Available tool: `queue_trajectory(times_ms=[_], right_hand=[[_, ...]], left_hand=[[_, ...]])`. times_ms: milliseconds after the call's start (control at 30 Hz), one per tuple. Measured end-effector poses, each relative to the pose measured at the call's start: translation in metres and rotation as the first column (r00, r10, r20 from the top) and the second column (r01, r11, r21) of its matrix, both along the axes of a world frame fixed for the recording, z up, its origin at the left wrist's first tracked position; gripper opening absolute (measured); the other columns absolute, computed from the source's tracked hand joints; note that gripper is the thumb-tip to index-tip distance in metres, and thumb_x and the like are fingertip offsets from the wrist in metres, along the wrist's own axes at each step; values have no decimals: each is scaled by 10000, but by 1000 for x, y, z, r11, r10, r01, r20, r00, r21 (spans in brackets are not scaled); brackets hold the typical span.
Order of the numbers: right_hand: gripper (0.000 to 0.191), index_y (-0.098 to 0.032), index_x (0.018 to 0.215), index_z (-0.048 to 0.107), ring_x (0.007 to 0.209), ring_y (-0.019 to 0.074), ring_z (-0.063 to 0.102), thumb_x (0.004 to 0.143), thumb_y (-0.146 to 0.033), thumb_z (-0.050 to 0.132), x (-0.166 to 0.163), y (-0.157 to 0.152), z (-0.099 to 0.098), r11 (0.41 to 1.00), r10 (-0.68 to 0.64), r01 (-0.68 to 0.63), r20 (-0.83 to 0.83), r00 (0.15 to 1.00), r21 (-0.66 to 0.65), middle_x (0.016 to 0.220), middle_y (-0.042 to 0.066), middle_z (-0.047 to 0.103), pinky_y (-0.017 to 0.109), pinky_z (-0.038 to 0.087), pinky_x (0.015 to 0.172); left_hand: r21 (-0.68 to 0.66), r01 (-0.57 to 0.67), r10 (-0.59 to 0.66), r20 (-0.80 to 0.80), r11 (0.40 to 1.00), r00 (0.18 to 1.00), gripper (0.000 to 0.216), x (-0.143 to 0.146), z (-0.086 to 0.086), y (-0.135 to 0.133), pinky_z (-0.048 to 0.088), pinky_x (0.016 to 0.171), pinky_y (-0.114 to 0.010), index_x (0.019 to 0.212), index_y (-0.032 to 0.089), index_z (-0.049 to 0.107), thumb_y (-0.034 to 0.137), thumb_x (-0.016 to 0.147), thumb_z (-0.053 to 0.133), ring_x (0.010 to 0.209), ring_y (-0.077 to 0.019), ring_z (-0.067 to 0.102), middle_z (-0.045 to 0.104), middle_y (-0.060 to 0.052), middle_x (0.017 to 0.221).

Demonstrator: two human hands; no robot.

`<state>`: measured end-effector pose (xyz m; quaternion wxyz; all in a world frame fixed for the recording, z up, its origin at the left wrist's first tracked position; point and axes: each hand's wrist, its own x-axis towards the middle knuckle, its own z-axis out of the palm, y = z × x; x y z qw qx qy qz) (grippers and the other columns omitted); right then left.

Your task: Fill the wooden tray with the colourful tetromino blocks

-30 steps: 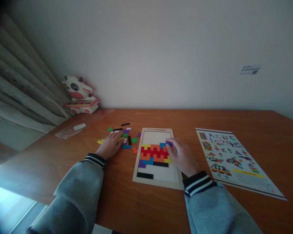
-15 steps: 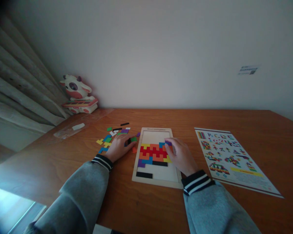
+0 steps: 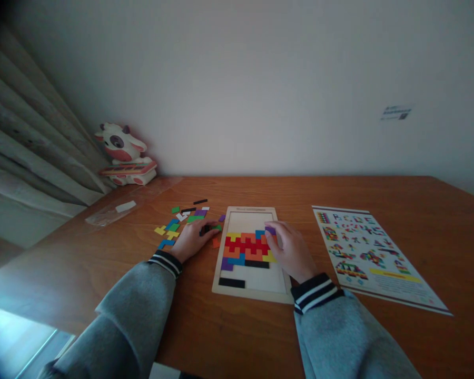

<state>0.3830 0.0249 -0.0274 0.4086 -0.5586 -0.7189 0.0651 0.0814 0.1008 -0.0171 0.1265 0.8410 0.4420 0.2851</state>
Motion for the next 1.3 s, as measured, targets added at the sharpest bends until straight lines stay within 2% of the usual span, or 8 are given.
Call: queue_trajectory(times_ms=[233, 333, 567, 733, 833, 967, 1100, 1300], right_hand=[[263, -212, 1135, 629, 1047, 268, 648, 955, -343, 490, -2, 0, 2, 1000, 20, -20, 6, 1000, 10, 1118, 108, 698, 472, 507, 946], [260, -216, 1146, 622, 1055, 264, 644, 961, -337, 486, -2, 0, 1, 999, 34, -34, 10, 999, 19, 1122, 105, 694, 475, 503, 956], [264, -239, 1158, 644, 986, 245, 673, 938, -350, 549, -12, -10, 10, 989, 138, -137, 0, 990, 46, 1088, 87, 713, 440, 542, 917], [233, -242, 1113, 671, 937, 219, 698, 917, -358, 619, -30, -24, 18, 956, 264, -262, 1, 964, 131, 1029, 77, 734, 382, 582, 856], [128, -230, 1016, 673, 848, 187, 707, 929, -303, 614, -31, -31, 18, 938, 295, -289, -4, 955, 192, 930, 57, 736, 320, 596, 773], [59, -235, 965, 652, 807, 167, 713, 918, -257, 625, -15, -45, 14, 945, 278, -277, 22, 960, 171, 902, 33, 733, 281, 598, 753], [207, -268, 1114, 658, 851, 167, 726, 921, -216, 602, 11, -62, 10, 955, 251, -269, 143, 957, 125, 993, 29, 746, 267, 600, 782], [202, -264, 1076, 672, 924, 172, 711, 914, -177, 587, 28, -77, 6, 953, 259, -288, 241, 935, 91, 1024, 36, 733, 283, 590, 840]], left_hand=[[201, -32, 74, -206, 979, 976, 249, 1, 2, 0, 537, 808, -329, 1071, 218, 673, 300, 1015, 444, 874, -214, 702, 745, -64, 962], [215, -10, 56, -210, 977, 976, 248, 2, 4, -3, 546, 798, -322, 1085, 211, 660, 272, 1018, 429, 871, -208, 705, 742, -72, 964], [210, 126, -151, 107, 970, 983, 199, 26, 12, -32, 578, 836, -265, 1103, 225, 658, 301, 1001, 505, 905, -153, 717, 747, -33, 1023], [256, 360, -407, 162, 897, 899, 208, 47, 9, -55, 577, 818, -212, 1109, 194, 668, 285, 1001, 515, 892, -125, 723, 754, -39, 1000], [287, 423, -478, 161, 860, 864, 202, 51, 10, -61, 569, 826, -209, 1096, 184, 675, 278, 995, 527, 886, -125, 721, 757, -42, 982], [262, 444, -484, 112, 857, 868, 214, 51, 18, -60, 560, 852, -270, 1094, 168, 674, 274, 994, 518, 914, -157, 696, 748, -69, 989], [276, 435, -470, 71, 857, 880, 188, 51, 24, -58, 542, 864, -313, 1016, 159, 691, 224, 979, 518, 903, -174, 668, 743, -71, 980], [296, 392, -428, 66, 871, 901, 186, 52, 23, -59, 540, 813, -303, 904, 159, 705, 225, 953, 538, 849, -171, 647, 731, -68, 932]])
